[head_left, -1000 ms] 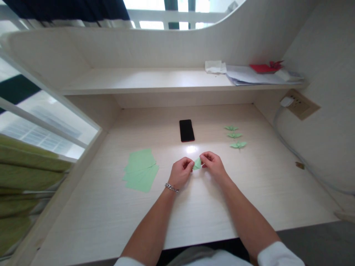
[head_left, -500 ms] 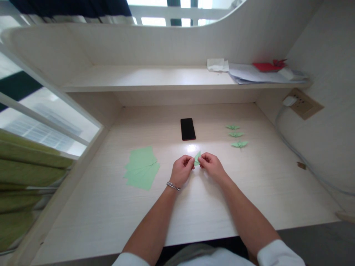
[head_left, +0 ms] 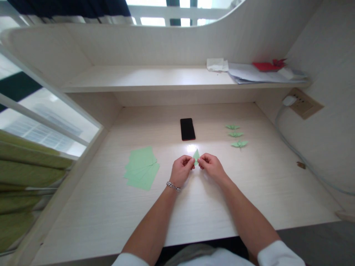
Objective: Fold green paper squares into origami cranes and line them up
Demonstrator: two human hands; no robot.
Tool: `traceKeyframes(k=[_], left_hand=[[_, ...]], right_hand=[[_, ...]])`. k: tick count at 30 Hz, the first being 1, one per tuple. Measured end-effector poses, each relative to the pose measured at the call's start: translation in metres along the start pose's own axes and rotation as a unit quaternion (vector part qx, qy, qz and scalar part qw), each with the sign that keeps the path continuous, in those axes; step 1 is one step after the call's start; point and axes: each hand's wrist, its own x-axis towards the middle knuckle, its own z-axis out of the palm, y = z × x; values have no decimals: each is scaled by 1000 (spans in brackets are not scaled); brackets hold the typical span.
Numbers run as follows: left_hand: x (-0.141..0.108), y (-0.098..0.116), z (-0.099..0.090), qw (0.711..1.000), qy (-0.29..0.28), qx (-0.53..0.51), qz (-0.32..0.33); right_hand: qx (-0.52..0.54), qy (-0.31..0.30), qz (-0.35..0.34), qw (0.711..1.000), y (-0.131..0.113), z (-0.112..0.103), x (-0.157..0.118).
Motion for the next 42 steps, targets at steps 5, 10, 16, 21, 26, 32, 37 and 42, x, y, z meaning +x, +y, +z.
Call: traceKeyframes(k=[5, 10, 16, 21, 26, 32, 37, 42], left_hand=[[0, 1, 2, 999, -1, -35, -24], [-1, 5, 4, 998, 1, -60, 12], [-1, 4, 0, 998, -1, -31, 55], [-1, 2, 2, 999, 10, -25, 40], [-2, 3, 5, 999, 36, -25, 25], [1, 0, 4, 993, 36, -111, -20], [-1, 5, 5, 980, 22, -175, -93], [-2, 8, 7, 970, 16, -207, -126]], right_hand=[[89, 7, -5, 996, -5, 2, 0], [99, 27, -18, 995, -7, 5, -3], [75, 34, -28, 996, -7, 5, -4], [18, 41, -37, 998, -13, 5, -7], [7, 57, -36, 998, -8, 6, -5], [135, 62, 35, 988, -1, 10, 1], [249, 46, 111, 961, -6, 11, 0], [265, 36, 138, 954, -5, 11, 1]])
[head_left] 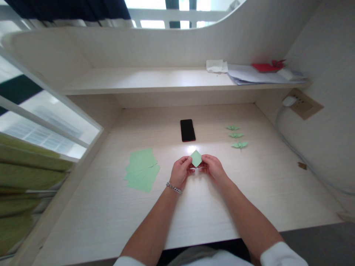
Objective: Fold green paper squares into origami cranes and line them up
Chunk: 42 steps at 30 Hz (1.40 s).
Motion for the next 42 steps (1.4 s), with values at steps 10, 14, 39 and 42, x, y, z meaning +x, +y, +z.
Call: traceKeyframes(k=[10, 14, 39, 42], left_hand=[[-1, 1, 2, 1000, -14, -8, -23], [-2, 3, 2, 999, -16, -28, -21], [-5, 7, 7, 994, -21, -106, -17], [-6, 8, 8, 992, -23, -120, -19]], right_hand=[[-71, 17, -55, 996, 2, 0, 0], [-24, -7, -23, 999, -4, 1, -3], [-274, 47, -312, 908, 0, -2, -8], [-274, 52, -324, 904, 1, -1, -9]])
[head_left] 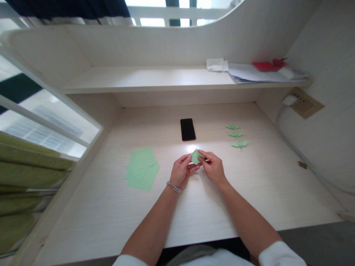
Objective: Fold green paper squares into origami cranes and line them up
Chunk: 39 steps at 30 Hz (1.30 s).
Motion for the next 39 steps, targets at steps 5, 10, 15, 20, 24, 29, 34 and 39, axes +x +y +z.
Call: traceKeyframes(k=[5, 10, 15, 20, 24, 29, 34, 39], left_hand=[[0, 0, 0, 1000, 6, -11, 4], [2, -1, -1, 1000, 6, -15, 11], [1, -1, -3, 1000, -5, -12, 21], [1, -2, -4, 1000, -11, -10, 21], [2, -2, -6, 999, -20, -23, 30], [5, -2, -9, 999, -17, -28, 36], [5, -1, -8, 999, -19, -17, 45], [4, -2, -4, 997, -21, 14, 70]], right_hand=[[-14, 6, -24, 1000, -2, -1, 0], [-1, 10, -17, 1000, -4, 0, 0], [47, 18, 58, 997, 1, 1, 2], [41, 7, 93, 995, 5, 0, 5], [33, -33, 39, 998, 1, -5, 6], [-3, -115, -18, 993, -6, -12, 6], [-38, -122, -48, 991, -5, -13, 6], [-58, -120, -62, 989, -3, -13, 5]])
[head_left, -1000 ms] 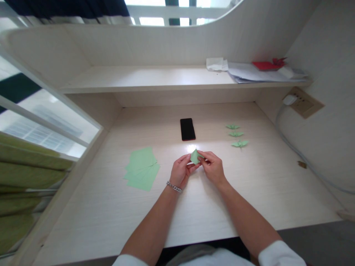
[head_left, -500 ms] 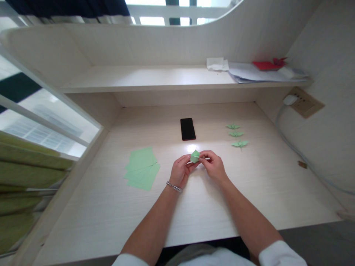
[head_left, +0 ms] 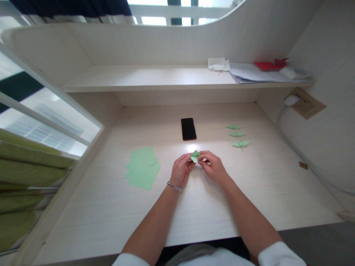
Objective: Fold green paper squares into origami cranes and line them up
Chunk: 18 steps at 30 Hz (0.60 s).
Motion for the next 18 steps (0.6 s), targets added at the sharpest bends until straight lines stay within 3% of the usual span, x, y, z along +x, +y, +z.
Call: traceKeyframes(k=[7, 13, 18], left_hand=[[4, -10, -9, 985, 40, 158, 60], [1, -11, -9, 960, 14, 263, 94], [0, -10, -6, 957, 34, 269, 106]], right_hand=[[-26, -2, -8, 1000, -4, 2, -1], [-58, 59, 83, 993, -3, 6, -2], [-92, 26, 21, 995, -6, 9, -4]])
